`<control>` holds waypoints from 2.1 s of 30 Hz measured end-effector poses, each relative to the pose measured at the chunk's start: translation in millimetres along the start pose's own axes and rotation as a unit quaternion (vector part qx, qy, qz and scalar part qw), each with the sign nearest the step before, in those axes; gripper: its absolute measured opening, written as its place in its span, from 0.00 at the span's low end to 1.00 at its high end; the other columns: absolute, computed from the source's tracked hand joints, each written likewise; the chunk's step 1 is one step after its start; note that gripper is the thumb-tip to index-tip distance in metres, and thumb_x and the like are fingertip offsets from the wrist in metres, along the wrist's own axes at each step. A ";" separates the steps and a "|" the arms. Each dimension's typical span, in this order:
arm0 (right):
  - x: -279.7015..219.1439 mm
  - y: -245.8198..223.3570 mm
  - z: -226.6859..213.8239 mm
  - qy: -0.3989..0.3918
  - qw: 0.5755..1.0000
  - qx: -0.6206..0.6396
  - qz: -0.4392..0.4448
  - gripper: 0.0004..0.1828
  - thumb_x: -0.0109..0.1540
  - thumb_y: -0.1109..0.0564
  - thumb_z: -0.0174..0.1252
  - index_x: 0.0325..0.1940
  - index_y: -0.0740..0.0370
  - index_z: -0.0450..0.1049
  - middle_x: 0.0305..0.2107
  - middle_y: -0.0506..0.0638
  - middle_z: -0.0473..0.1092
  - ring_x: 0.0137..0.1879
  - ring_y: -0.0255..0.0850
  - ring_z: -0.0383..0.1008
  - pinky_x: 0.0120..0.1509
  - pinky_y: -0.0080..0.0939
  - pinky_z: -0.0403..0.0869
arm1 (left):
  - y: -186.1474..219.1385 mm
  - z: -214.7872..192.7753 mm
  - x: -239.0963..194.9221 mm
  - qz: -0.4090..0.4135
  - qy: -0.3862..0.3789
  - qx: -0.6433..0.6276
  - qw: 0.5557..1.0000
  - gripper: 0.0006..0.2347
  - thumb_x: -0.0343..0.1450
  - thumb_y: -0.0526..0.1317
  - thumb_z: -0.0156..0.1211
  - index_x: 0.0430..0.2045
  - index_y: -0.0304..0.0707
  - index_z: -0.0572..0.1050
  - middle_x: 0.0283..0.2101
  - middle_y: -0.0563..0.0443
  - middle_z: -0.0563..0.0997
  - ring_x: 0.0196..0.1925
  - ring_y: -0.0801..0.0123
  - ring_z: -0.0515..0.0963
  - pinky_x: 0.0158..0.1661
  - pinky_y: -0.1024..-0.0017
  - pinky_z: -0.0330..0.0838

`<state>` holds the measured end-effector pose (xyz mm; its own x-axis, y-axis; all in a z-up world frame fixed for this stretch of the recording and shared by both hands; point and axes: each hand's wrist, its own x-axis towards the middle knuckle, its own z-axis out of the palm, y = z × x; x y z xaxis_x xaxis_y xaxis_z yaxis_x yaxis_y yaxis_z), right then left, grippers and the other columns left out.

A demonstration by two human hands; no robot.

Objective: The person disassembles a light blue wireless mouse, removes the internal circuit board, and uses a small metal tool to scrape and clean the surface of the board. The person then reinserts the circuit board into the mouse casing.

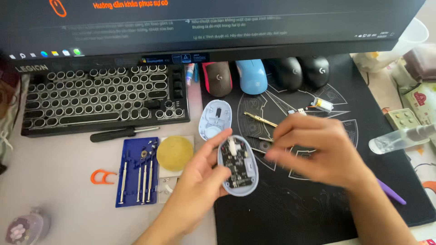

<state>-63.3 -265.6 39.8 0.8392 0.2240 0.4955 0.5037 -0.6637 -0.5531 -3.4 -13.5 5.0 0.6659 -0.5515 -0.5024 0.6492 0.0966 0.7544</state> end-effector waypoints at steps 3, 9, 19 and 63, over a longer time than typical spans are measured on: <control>1.2 9.0 -10.3 0.037 0.998 -0.039 0.044 0.12 0.66 0.59 0.73 0.29 0.64 0.83 0.31 0.50 0.81 0.33 0.37 0.79 0.41 0.35 0.75 | -15.1 -11.2 -4.5 0.086 -0.116 0.081 0.986 0.47 0.66 0.35 0.77 0.85 0.52 0.58 0.74 0.47 0.83 0.61 0.60 0.90 0.58 0.57 0.89; -7.6 27.8 -26.8 0.149 0.955 -0.083 0.242 0.14 0.75 0.60 0.72 0.35 0.66 0.84 0.34 0.51 0.80 0.41 0.37 0.76 0.49 0.37 0.73 | -2.6 5.3 -19.5 0.062 -0.080 0.239 0.966 0.52 0.61 0.29 0.74 0.86 0.64 0.58 0.64 0.50 0.94 0.58 0.70 0.97 0.62 0.72 0.88; -26.1 67.7 -56.6 0.152 0.871 -0.160 0.440 0.08 0.69 0.52 0.75 0.53 0.50 0.91 0.37 0.42 0.82 0.38 0.34 0.74 0.49 0.38 0.72 | -13.6 -15.3 -4.3 0.233 -0.115 0.510 0.820 0.48 0.64 0.44 0.84 0.83 0.51 0.61 0.70 0.51 0.77 0.71 0.59 0.80 0.69 0.60 0.69; -157.9 353.3 -39.1 0.112 0.940 -0.084 0.311 0.12 0.93 0.58 0.60 0.77 0.70 0.79 0.51 0.65 0.75 0.53 0.55 0.74 0.57 0.54 0.71 | 103.8 -126.6 -21.6 0.233 0.125 0.608 0.748 0.04 0.73 0.39 0.74 0.35 0.54 0.93 0.36 0.65 0.91 0.29 0.74 0.73 0.39 0.70 0.71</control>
<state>-25.9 -563.3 -207.6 0.8865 -0.3893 0.2501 -0.1266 -0.7239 -0.6782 96.1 113.3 40.7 0.8631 -0.5048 -0.0140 -0.3877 -0.6802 0.6222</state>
